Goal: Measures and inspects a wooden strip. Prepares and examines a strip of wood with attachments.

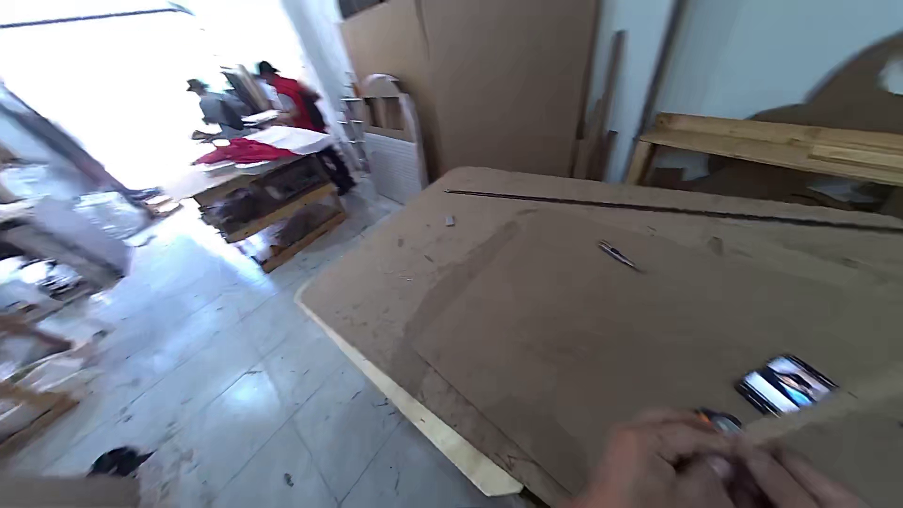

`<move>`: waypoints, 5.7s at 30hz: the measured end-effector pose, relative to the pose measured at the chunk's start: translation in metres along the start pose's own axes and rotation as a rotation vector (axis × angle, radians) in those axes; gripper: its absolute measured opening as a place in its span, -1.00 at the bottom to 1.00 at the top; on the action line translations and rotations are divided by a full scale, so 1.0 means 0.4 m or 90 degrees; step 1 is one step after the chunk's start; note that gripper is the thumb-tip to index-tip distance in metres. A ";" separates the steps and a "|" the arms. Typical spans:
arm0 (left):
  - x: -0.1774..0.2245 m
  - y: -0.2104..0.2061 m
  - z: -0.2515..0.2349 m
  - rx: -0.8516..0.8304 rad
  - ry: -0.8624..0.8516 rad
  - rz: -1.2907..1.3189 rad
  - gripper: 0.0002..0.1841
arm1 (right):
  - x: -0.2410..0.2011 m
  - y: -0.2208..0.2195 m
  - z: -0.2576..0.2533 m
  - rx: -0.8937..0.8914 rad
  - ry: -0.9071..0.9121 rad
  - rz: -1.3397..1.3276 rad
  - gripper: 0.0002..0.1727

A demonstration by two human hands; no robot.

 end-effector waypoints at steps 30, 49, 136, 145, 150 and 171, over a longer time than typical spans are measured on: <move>-0.057 -0.107 -0.048 -0.042 -0.134 0.090 -0.76 | -0.001 0.070 0.063 0.195 -0.041 -0.137 -0.64; -0.085 -0.118 -0.022 -0.005 -0.147 0.180 -0.76 | 0.023 0.073 0.049 0.095 -0.072 -0.077 -0.50; -0.109 -0.155 -0.016 -0.016 0.017 0.144 -0.77 | 0.071 0.116 0.041 -0.026 0.119 0.218 -0.45; -0.124 -0.153 -0.014 -0.022 0.033 0.175 -0.82 | 0.054 0.118 0.047 -0.002 0.207 0.267 -0.62; -0.124 -0.146 -0.006 0.053 0.013 0.087 -0.87 | 0.117 0.110 0.050 -0.153 -0.090 -0.060 -0.39; -0.211 -0.052 0.003 0.079 0.064 -0.360 -0.79 | 0.006 0.116 -0.122 -0.212 0.029 -0.112 -0.08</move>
Point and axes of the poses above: each hand's wrist, its own z-axis away from the middle knuckle, its own y-axis out of the back of the hand, x = y × z, the point moved 7 cm from there along -z, towards the middle knuckle, and after that the axes turned 10 degrees about -x, right-handed, at the moved point
